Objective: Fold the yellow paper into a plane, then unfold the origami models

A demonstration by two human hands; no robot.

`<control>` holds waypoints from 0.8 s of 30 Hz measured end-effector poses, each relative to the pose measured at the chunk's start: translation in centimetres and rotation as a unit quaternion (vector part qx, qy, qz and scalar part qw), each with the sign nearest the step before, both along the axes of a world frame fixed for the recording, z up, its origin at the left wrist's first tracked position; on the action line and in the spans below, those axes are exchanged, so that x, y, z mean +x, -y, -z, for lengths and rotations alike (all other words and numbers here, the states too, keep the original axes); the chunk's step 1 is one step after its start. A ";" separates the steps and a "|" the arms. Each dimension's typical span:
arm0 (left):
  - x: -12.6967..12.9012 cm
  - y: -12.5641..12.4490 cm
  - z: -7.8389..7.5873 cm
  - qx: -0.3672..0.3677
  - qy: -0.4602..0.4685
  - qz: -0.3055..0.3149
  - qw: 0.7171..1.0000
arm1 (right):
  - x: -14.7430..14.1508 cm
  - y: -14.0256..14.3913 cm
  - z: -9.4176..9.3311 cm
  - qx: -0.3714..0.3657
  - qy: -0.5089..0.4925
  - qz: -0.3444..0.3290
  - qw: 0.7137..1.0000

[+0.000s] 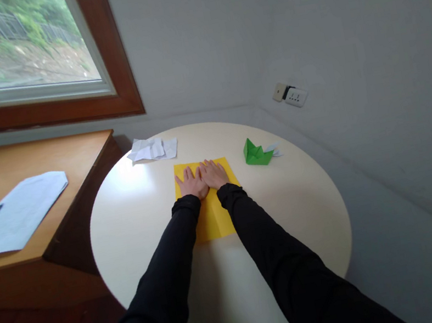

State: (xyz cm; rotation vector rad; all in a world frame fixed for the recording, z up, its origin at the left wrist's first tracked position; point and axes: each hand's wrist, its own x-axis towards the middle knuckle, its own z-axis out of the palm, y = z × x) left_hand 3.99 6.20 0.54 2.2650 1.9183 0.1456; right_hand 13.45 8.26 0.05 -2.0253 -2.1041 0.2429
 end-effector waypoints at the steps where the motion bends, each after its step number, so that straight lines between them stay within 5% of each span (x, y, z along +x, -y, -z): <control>1: 0.0 -0.4 0.1 0.002 0.001 -0.002 1.000 | 0.1 -0.3 0.0 0.002 0.001 -0.002 1.000; 15: 0.8 -4.8 0.2 0.011 0.013 -0.048 0.999 | 0.7 -5.2 0.3 0.015 0.020 -0.025 0.999; 24: 0.9 -5.8 0.0 0.019 0.022 -0.057 0.998 | 0.9 -5.5 -0.2 0.021 0.033 -0.027 0.999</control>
